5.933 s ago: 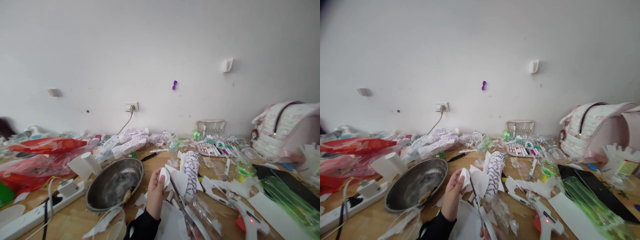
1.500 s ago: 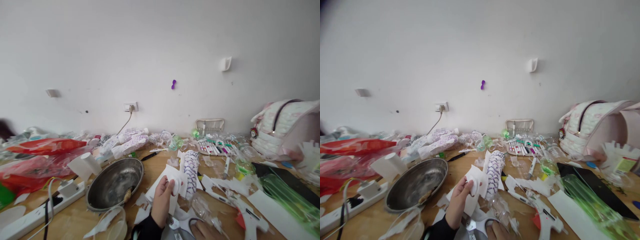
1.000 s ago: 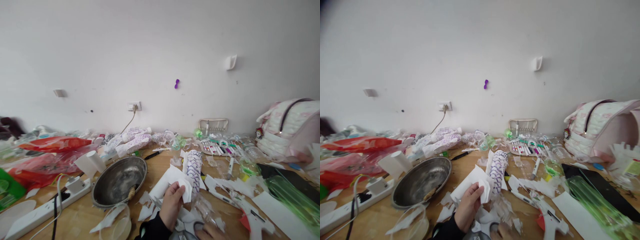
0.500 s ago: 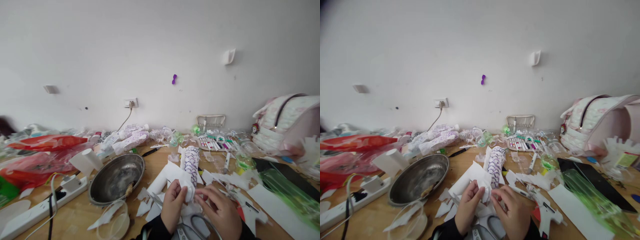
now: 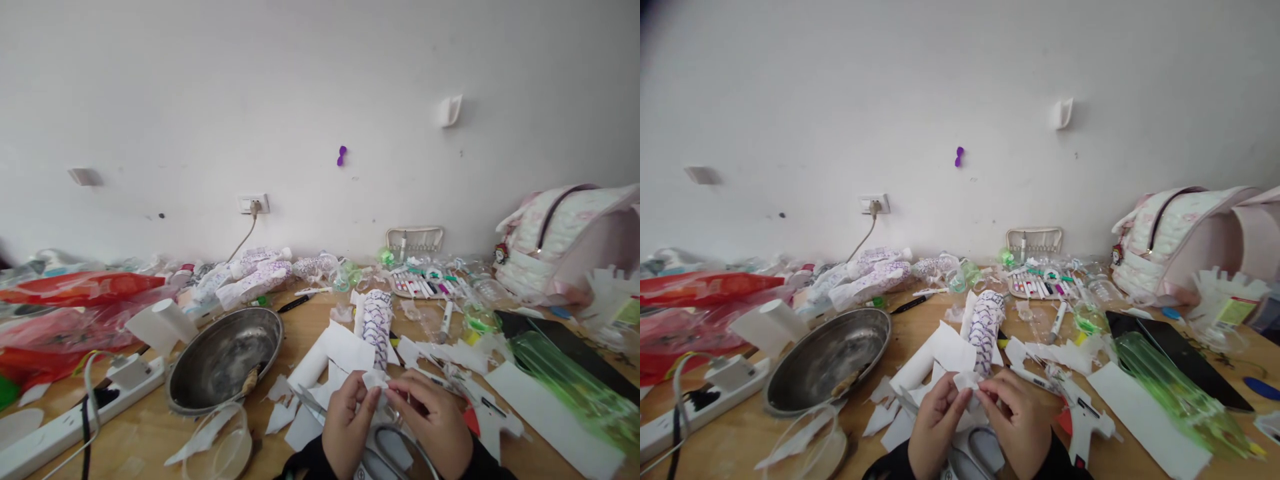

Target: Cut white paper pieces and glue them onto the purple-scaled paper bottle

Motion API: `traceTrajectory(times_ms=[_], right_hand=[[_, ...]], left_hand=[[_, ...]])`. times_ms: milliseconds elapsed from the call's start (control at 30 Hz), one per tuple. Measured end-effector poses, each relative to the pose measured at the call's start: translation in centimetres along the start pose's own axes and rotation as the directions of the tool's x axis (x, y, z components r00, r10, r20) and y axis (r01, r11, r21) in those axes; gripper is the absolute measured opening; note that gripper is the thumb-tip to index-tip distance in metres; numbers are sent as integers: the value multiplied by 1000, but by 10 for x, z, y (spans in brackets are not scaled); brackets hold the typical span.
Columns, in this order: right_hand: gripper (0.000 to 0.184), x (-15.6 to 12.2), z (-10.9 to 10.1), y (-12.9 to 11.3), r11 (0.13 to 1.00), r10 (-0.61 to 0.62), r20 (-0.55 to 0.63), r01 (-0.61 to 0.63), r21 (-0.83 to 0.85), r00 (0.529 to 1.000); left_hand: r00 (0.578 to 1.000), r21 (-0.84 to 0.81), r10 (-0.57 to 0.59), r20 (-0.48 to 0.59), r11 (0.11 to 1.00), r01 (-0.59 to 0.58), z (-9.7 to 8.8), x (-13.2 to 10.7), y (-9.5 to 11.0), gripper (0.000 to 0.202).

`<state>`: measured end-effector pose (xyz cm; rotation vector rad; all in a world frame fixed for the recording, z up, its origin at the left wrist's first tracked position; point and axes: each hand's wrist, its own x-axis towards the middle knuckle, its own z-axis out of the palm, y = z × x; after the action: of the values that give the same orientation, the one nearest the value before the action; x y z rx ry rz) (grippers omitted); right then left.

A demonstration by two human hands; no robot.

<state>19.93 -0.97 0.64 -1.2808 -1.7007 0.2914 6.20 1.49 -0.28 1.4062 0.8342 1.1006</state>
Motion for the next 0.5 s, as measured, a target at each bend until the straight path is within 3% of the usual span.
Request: traceTrajectory(times_ms=[300, 500], right_hand=[[17, 1, -3, -6, 985, -125, -10, 123, -125, 992], [23, -5, -1, -4, 993, -91, 4, 91, -79, 996]], left_hand=[[999, 195, 50, 19, 979, -53, -2, -4, 3, 18], [998, 174, 44, 48, 983, -52, -2, -3, 8, 24]])
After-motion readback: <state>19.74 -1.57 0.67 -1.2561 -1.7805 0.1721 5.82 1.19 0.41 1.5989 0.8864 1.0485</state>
